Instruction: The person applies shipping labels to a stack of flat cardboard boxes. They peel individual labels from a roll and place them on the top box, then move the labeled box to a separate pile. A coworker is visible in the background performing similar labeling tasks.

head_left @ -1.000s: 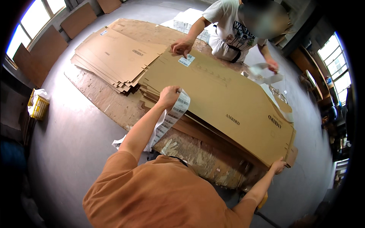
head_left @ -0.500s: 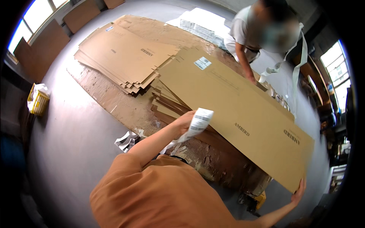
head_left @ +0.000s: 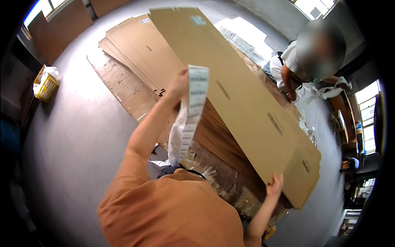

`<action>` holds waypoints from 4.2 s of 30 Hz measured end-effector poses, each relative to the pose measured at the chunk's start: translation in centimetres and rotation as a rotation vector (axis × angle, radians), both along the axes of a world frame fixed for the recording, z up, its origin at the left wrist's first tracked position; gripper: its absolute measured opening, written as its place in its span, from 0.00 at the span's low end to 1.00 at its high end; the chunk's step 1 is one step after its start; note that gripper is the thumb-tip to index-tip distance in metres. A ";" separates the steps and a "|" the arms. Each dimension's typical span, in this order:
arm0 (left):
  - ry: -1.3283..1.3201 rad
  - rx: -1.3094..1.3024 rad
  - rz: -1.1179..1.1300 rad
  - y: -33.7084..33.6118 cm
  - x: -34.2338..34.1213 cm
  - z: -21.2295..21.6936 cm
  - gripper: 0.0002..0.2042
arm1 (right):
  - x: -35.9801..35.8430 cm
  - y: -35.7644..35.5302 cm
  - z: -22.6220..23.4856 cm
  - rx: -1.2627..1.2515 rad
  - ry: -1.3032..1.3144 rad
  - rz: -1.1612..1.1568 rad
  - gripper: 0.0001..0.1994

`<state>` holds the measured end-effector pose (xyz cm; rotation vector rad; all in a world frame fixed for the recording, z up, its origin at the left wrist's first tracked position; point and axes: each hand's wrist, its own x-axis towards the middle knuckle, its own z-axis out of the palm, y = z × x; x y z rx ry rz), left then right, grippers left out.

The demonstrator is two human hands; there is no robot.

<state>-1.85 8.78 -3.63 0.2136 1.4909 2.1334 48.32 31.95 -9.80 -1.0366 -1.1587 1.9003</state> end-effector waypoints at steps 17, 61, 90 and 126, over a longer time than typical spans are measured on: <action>0.999 -0.586 0.144 -20.5 0.9 -0.6 0.13 | -52.7 -14.9 -6.1 -0.318 0.070 0.391 0.11; 0.940 -0.694 -0.602 9.3 6.4 -7.0 0.09 | -38.5 13.3 -1.5 0.375 -0.308 0.441 0.05; 0.990 -0.710 -0.573 9.6 6.5 -6.9 0.08 | -39.0 11.3 -2.4 0.943 -0.655 0.372 0.07; 0.907 -0.498 -0.564 8.5 14.3 -6.1 0.04 | 8.9 8.6 -3.0 0.943 -1.019 -0.605 0.10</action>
